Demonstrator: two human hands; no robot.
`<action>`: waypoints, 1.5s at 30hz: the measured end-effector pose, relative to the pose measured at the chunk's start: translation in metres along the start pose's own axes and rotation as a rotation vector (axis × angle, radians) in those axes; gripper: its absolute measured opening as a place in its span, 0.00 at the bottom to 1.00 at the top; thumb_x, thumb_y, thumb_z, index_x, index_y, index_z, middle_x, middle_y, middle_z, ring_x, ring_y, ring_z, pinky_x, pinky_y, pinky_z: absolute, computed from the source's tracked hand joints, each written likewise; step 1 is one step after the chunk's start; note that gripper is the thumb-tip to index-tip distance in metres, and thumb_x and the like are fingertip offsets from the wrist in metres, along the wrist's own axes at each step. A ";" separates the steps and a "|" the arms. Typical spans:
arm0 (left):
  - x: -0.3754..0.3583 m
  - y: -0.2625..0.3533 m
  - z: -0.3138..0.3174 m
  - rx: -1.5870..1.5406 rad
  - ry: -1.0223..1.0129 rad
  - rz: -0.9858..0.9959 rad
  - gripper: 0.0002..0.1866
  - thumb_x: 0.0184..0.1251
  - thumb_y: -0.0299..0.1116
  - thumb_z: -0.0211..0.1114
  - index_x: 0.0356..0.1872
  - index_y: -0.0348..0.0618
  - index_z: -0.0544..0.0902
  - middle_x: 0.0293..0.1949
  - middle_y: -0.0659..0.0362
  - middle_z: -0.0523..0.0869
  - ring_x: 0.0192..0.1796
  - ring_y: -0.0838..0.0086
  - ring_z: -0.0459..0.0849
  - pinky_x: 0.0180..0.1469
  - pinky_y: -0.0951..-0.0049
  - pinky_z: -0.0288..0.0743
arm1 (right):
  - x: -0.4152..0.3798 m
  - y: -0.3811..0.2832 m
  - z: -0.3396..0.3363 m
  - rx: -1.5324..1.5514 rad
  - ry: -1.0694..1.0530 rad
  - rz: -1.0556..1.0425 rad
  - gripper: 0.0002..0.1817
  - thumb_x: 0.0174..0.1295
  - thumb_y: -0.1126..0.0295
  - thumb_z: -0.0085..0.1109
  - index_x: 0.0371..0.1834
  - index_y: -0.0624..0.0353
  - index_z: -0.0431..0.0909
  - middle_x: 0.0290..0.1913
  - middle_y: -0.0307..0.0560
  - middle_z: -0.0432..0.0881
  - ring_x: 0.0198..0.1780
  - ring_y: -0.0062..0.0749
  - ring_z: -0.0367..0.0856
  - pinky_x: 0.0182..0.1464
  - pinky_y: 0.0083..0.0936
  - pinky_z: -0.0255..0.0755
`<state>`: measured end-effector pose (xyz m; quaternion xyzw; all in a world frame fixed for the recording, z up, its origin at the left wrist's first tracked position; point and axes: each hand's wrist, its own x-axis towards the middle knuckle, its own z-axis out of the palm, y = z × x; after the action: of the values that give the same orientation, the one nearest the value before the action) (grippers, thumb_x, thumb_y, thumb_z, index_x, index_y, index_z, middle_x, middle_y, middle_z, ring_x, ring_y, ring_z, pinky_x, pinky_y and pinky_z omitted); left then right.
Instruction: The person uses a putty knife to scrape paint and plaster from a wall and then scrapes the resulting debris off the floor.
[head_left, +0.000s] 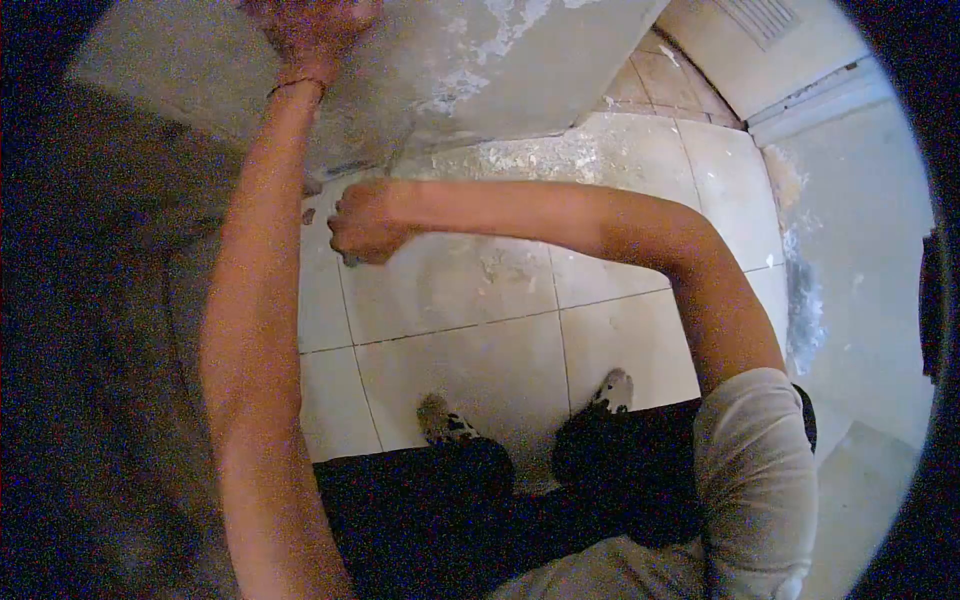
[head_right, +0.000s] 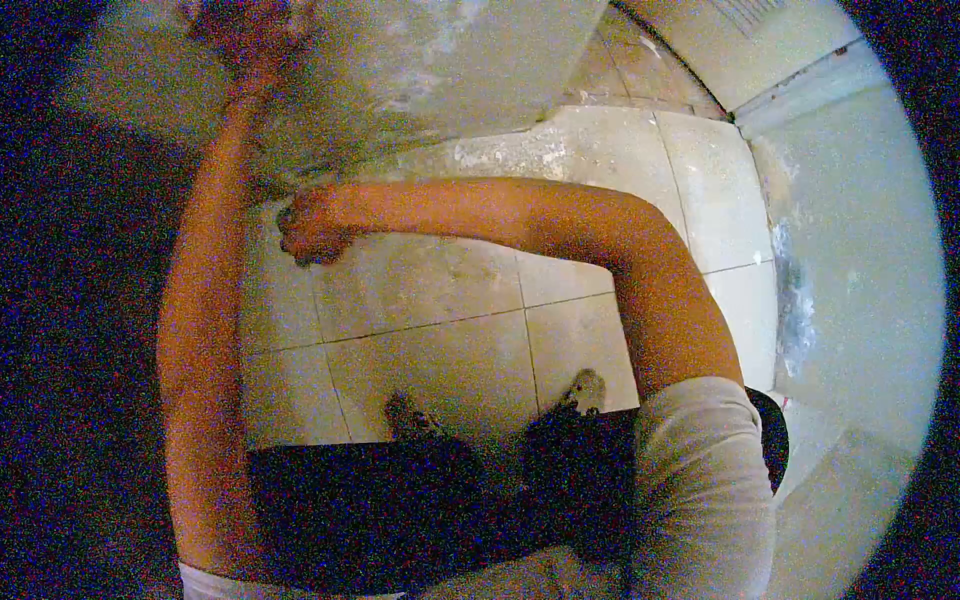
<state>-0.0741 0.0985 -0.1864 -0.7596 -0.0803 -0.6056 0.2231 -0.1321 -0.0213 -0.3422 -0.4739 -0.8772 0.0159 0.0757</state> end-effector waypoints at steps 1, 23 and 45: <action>0.004 0.010 -0.004 -0.008 0.005 -0.001 0.44 0.64 0.48 0.58 0.82 0.46 0.58 0.81 0.48 0.57 0.82 0.50 0.52 0.80 0.40 0.38 | -0.001 0.028 0.013 -0.004 -0.002 0.008 0.11 0.56 0.64 0.59 0.28 0.61 0.86 0.33 0.63 0.87 0.39 0.58 0.88 0.42 0.53 0.82; -0.002 -0.001 0.004 0.010 0.002 0.025 0.44 0.68 0.54 0.55 0.82 0.47 0.57 0.81 0.46 0.56 0.82 0.49 0.51 0.79 0.38 0.38 | 0.037 0.068 0.018 0.044 -0.140 0.248 0.13 0.57 0.61 0.61 0.44 0.51 0.83 0.38 0.51 0.88 0.40 0.54 0.87 0.41 0.51 0.81; 0.001 -0.001 0.004 -0.008 0.017 0.011 0.42 0.68 0.53 0.53 0.82 0.47 0.58 0.81 0.47 0.56 0.83 0.50 0.51 0.80 0.39 0.35 | 0.047 0.078 0.019 0.095 -0.306 0.341 0.11 0.59 0.61 0.63 0.41 0.52 0.83 0.38 0.52 0.87 0.40 0.52 0.86 0.41 0.49 0.80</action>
<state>-0.0709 0.1008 -0.1856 -0.7559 -0.0718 -0.6110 0.2240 -0.0953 0.0621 -0.3634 -0.6032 -0.7839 0.1417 -0.0397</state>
